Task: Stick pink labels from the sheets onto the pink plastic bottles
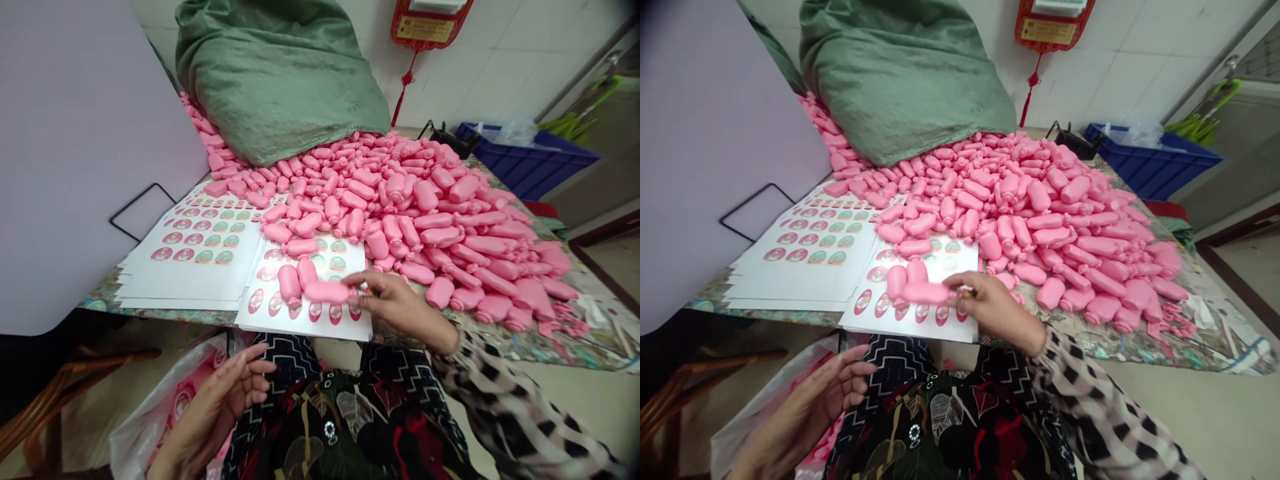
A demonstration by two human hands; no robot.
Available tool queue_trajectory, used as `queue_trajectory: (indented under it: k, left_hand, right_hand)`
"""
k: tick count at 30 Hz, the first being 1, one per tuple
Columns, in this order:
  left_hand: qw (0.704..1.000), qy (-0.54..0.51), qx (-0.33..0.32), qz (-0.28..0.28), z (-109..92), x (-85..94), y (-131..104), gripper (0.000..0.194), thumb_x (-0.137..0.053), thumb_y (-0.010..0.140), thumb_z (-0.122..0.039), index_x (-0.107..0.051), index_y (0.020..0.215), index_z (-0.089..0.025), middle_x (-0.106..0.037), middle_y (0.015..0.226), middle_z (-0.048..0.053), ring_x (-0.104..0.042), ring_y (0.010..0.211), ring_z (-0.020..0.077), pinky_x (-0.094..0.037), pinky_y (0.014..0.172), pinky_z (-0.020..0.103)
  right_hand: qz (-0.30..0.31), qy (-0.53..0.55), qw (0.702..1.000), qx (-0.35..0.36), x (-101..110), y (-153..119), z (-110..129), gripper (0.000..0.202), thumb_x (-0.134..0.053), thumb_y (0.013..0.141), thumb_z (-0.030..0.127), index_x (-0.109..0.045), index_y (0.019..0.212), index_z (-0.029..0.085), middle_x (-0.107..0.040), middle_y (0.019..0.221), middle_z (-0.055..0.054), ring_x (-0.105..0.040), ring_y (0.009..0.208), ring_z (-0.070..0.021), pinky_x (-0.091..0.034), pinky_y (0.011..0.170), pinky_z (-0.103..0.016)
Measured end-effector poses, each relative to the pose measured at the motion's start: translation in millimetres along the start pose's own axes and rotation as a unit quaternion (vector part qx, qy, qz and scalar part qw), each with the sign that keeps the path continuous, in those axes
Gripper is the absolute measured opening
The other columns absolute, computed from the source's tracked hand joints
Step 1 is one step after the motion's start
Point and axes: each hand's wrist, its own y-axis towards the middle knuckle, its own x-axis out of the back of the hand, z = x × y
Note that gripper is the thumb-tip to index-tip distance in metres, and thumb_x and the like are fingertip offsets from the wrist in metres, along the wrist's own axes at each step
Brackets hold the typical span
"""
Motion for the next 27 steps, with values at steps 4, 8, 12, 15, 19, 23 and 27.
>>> queue_trajectory:
  k: [4,8,12,15,19,23,27]
  left_hand:
    - [0.982,0.027,0.065,0.176,-14,-35.2,5,0.048,-0.054,0.081,-0.049,-0.06,0.112,-0.012,-0.067,0.098,0.015,-0.063,0.083,0.0214,-0.049,0.075,0.033]
    - [0.935,0.111,0.116,0.316,-12,-66.9,16,0.035,-0.063,0.077,-0.036,-0.059,0.101,-0.011,-0.068,0.091,0.015,-0.065,0.072,0.0188,-0.049,0.066,0.029]
    - [0.936,0.114,0.108,0.314,-5,-83.8,23,0.029,-0.064,0.074,-0.025,-0.048,0.097,-0.016,-0.067,0.078,0.008,-0.063,0.062,0.016,-0.047,0.057,0.026]
    - [0.948,0.139,0.06,0.28,-4,-90.9,25,0.032,-0.066,0.07,-0.022,-0.04,0.089,-0.02,-0.067,0.081,0.006,-0.057,0.056,0.0114,-0.042,0.051,0.022]
    - [0.929,0.305,-0.088,0.192,-9,-104.4,28,0.026,-0.067,0.071,-0.027,-0.047,0.086,-0.019,-0.062,0.077,-0.001,-0.051,0.06,0.0088,-0.04,0.058,0.022]
    - [0.778,0.539,-0.308,0.089,-12,-119.5,35,0.01,-0.054,0.081,-0.027,-0.056,0.087,-0.019,-0.06,0.084,0.0,-0.053,0.079,0.0157,-0.042,0.072,0.029]
    - [0.627,0.662,-0.407,0.056,-7,-128.3,43,0.02,-0.045,0.086,-0.021,-0.056,0.103,-0.02,-0.059,0.114,0.006,-0.054,0.099,0.0211,-0.042,0.085,0.036]
  right_hand:
    - [0.187,0.086,0.977,0.062,-4,-24,33,0.026,-0.062,0.082,0.029,-0.064,0.108,0.026,-0.067,0.101,0.0,-0.061,0.092,-0.015,-0.047,0.082,-0.03]
    - [0.185,0.022,0.979,0.08,-16,-35,39,0.022,-0.059,0.084,0.029,-0.065,0.104,0.024,-0.067,0.096,-0.001,-0.06,0.09,-0.0145,-0.046,0.081,-0.028]
    - [0.042,-0.014,0.999,0.03,-20,-44,17,0.03,-0.056,0.086,0.035,-0.058,0.114,0.024,-0.062,0.104,-0.002,-0.057,0.093,-0.0149,-0.045,0.081,-0.028]
    - [-0.075,-0.12,0.989,-0.053,-16,-49,-6,0.028,-0.043,0.092,0.035,-0.058,0.113,0.024,-0.059,0.102,-0.005,-0.056,0.091,-0.017,-0.044,0.079,-0.03]
    - [-0.127,-0.217,0.962,-0.105,-15,-48,-27,0.025,-0.039,0.093,0.03,-0.06,0.105,0.023,-0.059,0.096,-0.004,-0.057,0.086,-0.0176,-0.042,0.076,-0.03]
    - [-0.135,-0.277,0.945,-0.109,-21,-42,-29,0.019,-0.04,0.092,0.029,-0.058,0.098,0.022,-0.061,0.095,-0.003,-0.057,0.085,-0.0172,-0.039,0.071,-0.027]
    - [-0.119,-0.348,0.923,-0.112,-25,-37,-27,0.02,-0.038,0.094,0.029,-0.057,0.097,0.023,-0.059,0.094,-0.003,-0.057,0.081,-0.016,-0.034,0.063,-0.027]
